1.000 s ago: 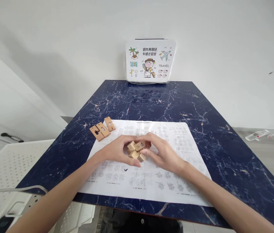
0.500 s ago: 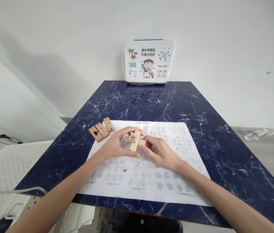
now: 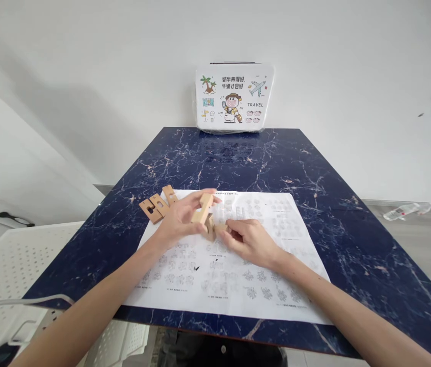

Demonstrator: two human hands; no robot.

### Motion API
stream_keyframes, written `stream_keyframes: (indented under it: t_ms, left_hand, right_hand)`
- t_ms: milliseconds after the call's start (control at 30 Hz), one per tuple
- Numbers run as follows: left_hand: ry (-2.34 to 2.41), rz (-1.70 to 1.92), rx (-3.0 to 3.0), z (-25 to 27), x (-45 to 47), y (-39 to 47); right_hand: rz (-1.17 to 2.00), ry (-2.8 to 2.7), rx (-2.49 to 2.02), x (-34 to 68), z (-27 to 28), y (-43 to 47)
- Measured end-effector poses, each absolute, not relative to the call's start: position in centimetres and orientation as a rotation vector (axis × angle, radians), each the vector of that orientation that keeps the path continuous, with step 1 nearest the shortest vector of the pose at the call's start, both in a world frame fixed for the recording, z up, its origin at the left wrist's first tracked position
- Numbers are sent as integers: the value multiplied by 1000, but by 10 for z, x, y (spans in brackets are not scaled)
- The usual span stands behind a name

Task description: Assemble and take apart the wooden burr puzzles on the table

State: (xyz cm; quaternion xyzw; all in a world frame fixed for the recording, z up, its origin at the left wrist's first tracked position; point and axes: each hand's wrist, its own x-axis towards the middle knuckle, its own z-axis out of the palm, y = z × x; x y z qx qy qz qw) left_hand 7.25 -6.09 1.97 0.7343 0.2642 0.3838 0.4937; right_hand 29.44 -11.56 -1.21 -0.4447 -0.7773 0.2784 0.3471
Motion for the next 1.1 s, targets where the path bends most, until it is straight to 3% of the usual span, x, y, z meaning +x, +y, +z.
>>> stream_keyframes:
  t_ms: [200, 433, 600, 700, 833, 1100]
  left_hand:
    - [1457, 1146, 2127, 11, 71, -58]
    - [1650, 912, 2505, -9, 66, -50]
    - [1263, 1011, 2460, 4, 71, -60]
    - [903, 883, 2441, 14, 78, -69]
    - [796, 815, 2415, 15, 80, -73]
    - [791, 928, 2405, 17, 83, -75]
  right_hand:
    - [682, -1636, -1388, 301, -10, -107]
    - [752, -1592, -1404, 299, -10, -107]
    - [887, -1626, -1335, 301, -7, -109]
    - [1041, -1676, -1232, 303, -5, -110]
    - [1190, -1732, -1118, 304, -6, -111]
    - [900, -1732, -1263, 300, -12, -108]
